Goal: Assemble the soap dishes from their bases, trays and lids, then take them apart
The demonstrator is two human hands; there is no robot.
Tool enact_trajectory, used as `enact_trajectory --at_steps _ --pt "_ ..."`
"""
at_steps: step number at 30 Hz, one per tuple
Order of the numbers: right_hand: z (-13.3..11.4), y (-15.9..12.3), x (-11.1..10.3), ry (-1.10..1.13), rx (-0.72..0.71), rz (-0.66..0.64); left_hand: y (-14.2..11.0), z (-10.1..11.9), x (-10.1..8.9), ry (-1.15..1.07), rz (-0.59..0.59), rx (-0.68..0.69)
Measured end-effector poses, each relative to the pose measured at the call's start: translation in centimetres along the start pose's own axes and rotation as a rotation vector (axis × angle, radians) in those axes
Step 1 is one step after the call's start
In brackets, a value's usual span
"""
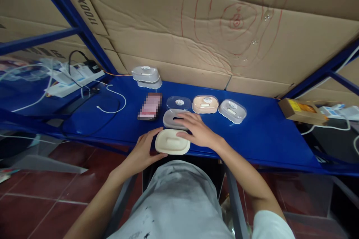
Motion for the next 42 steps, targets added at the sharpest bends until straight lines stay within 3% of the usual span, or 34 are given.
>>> enact_trajectory --at_steps 4,8,11,15,18,21,25,31,35,39,42 --pt "-2.1 -2.4 0.8 -0.012 -0.063 0.004 0.1 -0.2 0.4 0.022 0.027 -0.010" --pt "-1.5 -3.2 2.4 -0.075 -0.058 0.013 0.3 -0.4 0.6 0.062 0.133 -0.042" --pt "0.3 -2.2 1.6 -0.123 -0.054 0.026 0.5 0.5 0.8 0.150 0.245 -0.004" --pt "5.6 0.3 -2.2 -0.298 0.069 0.068 0.5 3.3 1.4 0.194 0.321 0.141" --pt "10.1 1.5 -4.4 -0.404 0.227 -0.023 0.9 5.6 2.3 0.164 0.290 0.252" --pt "12.2 1.5 -5.3 -0.413 0.306 -0.126 1.9 7.4 3.4 0.169 0.240 0.344" --pt "10.8 0.1 -5.9 -0.387 0.320 -0.141 3.5 8.7 5.4 0.254 0.215 0.441" --pt "8.8 -1.5 -6.9 -0.139 0.286 -0.135 5.2 9.7 8.3 0.353 0.129 0.514" --pt "11.7 0.7 -7.3 -0.304 0.377 -0.038 5.4 9.7 8.8 0.365 0.115 0.501" --pt "15.8 4.2 -5.9 -0.382 0.460 -0.095 5.2 9.5 8.7 0.342 0.130 0.510" --pt "17.2 5.4 -5.2 -0.354 0.445 -0.115 5.1 9.3 8.8 0.317 0.137 0.511"
Point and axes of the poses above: each hand's wrist, its own y-axis towards the middle knuckle, its own x-axis out of the palm, z = x × y, the point moved 4 cm from there along y, towards the middle knuckle, and after that the axes turned 10 degrees about z, right-handed, at the moved point
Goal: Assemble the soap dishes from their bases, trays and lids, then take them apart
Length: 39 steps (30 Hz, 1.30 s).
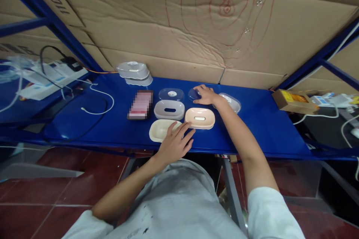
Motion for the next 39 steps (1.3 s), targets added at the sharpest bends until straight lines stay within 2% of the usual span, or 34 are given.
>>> enact_trajectory --at_steps 3,5,8,10,13,17,24,29,35,39 --pt "-0.6 -1.8 -0.6 0.027 -0.045 0.043 -0.2 -0.1 0.2 -0.014 0.003 -0.005" --pt "-1.7 -4.8 -1.4 0.079 -0.107 0.055 -0.4 -0.1 0.2 -0.021 0.012 -0.008" --pt "-3.9 -10.2 -1.8 0.201 -0.219 -0.029 -0.4 -0.1 0.3 -0.031 0.017 -0.011" --pt "-4.9 -12.9 -1.6 0.205 -0.226 -0.061 -0.4 -0.1 0.3 -0.033 0.014 -0.011" --pt "-5.2 -14.4 -1.4 0.161 -0.183 -0.019 -0.4 0.0 0.2 -0.034 0.025 -0.009" --pt "-5.0 -13.9 -2.0 0.277 -0.172 0.015 -0.3 0.1 -0.1 0.002 0.061 -0.002" --pt "-4.5 -13.4 -2.9 0.342 -0.088 -0.059 -0.3 0.0 -0.1 0.000 0.065 -0.017" --pt "-4.6 -13.1 -3.0 0.361 -0.116 -0.066 -0.4 0.0 0.2 -0.041 0.042 -0.036" --pt "-3.3 -10.2 -2.8 0.222 -0.205 0.093 -0.6 0.4 0.0 -0.078 0.058 0.098" --pt "-2.8 -8.2 -1.5 0.184 -0.227 0.020 -1.3 0.7 -0.5 -0.137 0.044 0.211"
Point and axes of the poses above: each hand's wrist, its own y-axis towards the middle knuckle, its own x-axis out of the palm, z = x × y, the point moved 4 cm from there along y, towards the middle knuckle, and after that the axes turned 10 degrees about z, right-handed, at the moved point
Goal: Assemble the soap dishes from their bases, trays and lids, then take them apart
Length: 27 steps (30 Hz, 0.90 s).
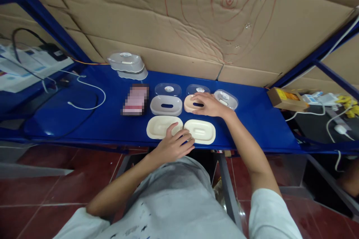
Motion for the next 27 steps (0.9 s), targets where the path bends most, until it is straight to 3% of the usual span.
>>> enact_trajectory --at_steps 4,6,10,14,17,22,27 --pt "-0.3 0.0 0.2 0.041 -0.051 -0.068 -0.6 -0.2 -0.3 -0.030 -0.004 -0.009" --pt "0.2 -0.8 -0.8 0.020 -0.029 -0.005 -0.8 -0.6 -0.2 -0.029 0.005 -0.042" --pt "4.2 -3.3 -4.0 -0.248 0.214 0.218 -1.0 -1.2 0.0 -0.008 0.025 -0.106" --pt "8.4 -6.0 -4.8 -0.299 0.447 0.103 -0.7 -1.0 -0.1 0.028 0.041 -0.092" --pt "8.9 -7.1 -5.0 -0.245 0.425 0.070 -0.3 -0.7 -0.2 0.025 0.055 -0.089" --pt "7.3 -7.9 -6.6 -0.077 0.383 0.093 0.2 -0.5 0.0 0.023 0.045 -0.098" --pt "8.7 -6.2 -8.7 -0.111 0.393 0.179 0.3 -0.5 0.0 0.041 0.084 -0.075"
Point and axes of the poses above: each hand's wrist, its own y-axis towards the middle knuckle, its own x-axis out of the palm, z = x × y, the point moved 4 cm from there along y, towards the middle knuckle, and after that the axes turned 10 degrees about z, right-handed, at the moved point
